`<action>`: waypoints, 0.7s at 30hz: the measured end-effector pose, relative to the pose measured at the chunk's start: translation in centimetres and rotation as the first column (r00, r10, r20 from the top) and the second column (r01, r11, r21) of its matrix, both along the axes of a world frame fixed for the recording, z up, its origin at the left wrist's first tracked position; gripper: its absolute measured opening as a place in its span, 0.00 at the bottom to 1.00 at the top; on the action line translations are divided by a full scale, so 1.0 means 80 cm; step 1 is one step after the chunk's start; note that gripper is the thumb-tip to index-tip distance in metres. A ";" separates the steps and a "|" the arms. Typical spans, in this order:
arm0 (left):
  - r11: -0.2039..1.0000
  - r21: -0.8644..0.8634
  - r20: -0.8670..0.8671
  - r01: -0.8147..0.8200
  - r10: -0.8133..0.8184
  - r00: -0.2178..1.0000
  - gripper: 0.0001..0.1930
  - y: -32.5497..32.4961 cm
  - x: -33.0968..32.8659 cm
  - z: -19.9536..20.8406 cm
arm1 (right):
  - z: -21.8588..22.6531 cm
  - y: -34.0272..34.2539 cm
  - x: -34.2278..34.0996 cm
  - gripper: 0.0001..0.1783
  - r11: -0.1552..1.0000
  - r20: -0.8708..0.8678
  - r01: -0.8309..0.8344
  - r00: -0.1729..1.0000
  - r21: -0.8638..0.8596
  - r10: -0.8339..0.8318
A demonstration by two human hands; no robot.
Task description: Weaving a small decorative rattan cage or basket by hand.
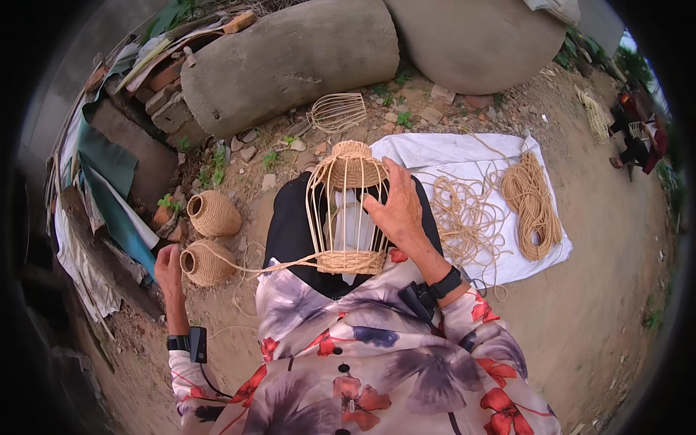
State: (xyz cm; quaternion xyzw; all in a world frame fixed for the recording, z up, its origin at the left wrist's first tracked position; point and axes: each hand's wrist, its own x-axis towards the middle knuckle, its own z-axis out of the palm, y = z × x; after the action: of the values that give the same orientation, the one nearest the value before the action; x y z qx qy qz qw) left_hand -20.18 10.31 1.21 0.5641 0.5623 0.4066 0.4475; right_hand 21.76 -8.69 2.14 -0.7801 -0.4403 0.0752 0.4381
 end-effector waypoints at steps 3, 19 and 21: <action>0.875 0.198 -0.184 0.441 -0.409 0.894 0.07 -0.102 0.135 0.064 | -0.013 0.007 0.008 0.38 1.000 0.037 -0.008 0.999 0.016 0.008; 0.896 0.118 -0.047 0.429 -0.426 0.903 0.18 -0.129 0.252 -0.007 | -0.036 -0.002 0.010 0.32 0.982 -0.096 0.003 0.995 0.191 0.015; 0.897 0.022 0.124 0.441 -0.440 0.889 0.14 -0.124 0.265 -0.008 | -0.033 -0.006 0.011 0.32 0.982 -0.148 0.016 0.989 0.189 0.012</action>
State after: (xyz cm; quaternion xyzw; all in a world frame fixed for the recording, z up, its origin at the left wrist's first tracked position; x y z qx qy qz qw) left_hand 1.00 0.43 0.58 0.6485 0.3919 0.3274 0.5645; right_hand 22.61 -9.15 -0.49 -0.7274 -0.4110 0.0904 0.5420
